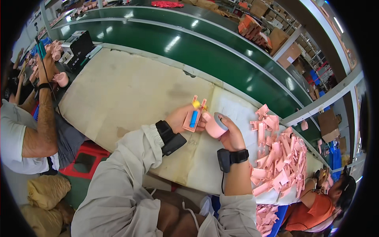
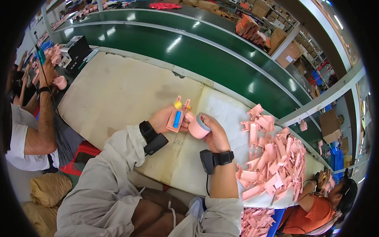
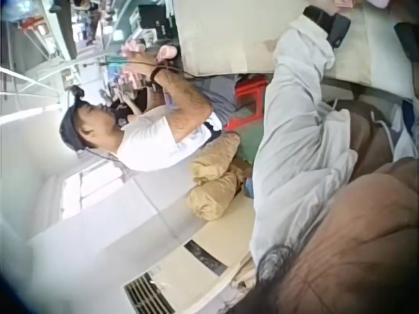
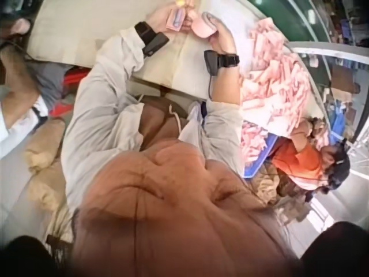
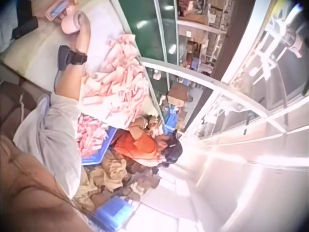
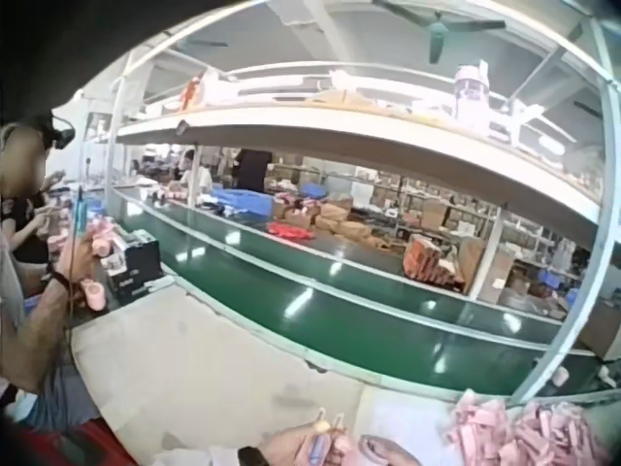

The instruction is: Assemble small handheld pink fans at a production line by snapping components together.

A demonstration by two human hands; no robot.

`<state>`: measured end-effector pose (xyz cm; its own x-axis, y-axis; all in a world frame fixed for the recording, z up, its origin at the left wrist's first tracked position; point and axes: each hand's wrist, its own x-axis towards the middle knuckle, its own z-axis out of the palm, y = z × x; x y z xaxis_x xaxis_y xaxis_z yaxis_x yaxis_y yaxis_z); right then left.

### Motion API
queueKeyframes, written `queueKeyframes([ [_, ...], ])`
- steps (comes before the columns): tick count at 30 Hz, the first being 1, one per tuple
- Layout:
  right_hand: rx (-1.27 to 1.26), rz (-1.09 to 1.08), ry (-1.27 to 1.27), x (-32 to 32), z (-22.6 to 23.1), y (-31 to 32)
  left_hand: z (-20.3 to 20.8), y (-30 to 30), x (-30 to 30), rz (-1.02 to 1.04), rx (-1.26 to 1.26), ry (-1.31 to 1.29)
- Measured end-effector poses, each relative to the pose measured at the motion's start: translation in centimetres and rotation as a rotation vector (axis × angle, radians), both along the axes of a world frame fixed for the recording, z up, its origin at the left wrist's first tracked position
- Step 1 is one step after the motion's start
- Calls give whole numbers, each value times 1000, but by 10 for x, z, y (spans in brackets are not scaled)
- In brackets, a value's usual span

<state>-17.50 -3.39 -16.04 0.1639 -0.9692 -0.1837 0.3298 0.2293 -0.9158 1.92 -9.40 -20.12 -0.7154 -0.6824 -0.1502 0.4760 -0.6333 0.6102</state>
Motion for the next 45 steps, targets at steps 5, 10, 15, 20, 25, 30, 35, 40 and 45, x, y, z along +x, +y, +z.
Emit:
queueKeyframes([
  [5, 150, 27, -315, -4, -11, 13, 19, 15, 8, 64, -118, -95],
  [10, -152, 2, -211, -6, -17, 18, 38, 23, 9, -45, -105, -166],
  [15, -58, 65, -330, -14, -20, 13, 41, 30, 17, 7, -62, -123],
  [20, -40, 93, -148, -16, -14, 13, 36, 29, 14, 31, -92, -164],
  [25, -930, -257, 1000, -5, 7, 22, 38, 28, 15, 14, -124, -280],
  [30, -896, -311, 1089, -13, 5, 26, 39, 38, 13, -101, -387, -403],
  [35, -896, -289, 1100, -17, 4, 26, 55, 39, 19, -127, -515, -552],
  [40, -908, -264, 1089, -12, 10, 30, 27, 41, 12, 146, -878, -535],
  [45, -898, -236, 1068, -8, 8, 31, 39, 41, 14, 141, -1012, -819],
])
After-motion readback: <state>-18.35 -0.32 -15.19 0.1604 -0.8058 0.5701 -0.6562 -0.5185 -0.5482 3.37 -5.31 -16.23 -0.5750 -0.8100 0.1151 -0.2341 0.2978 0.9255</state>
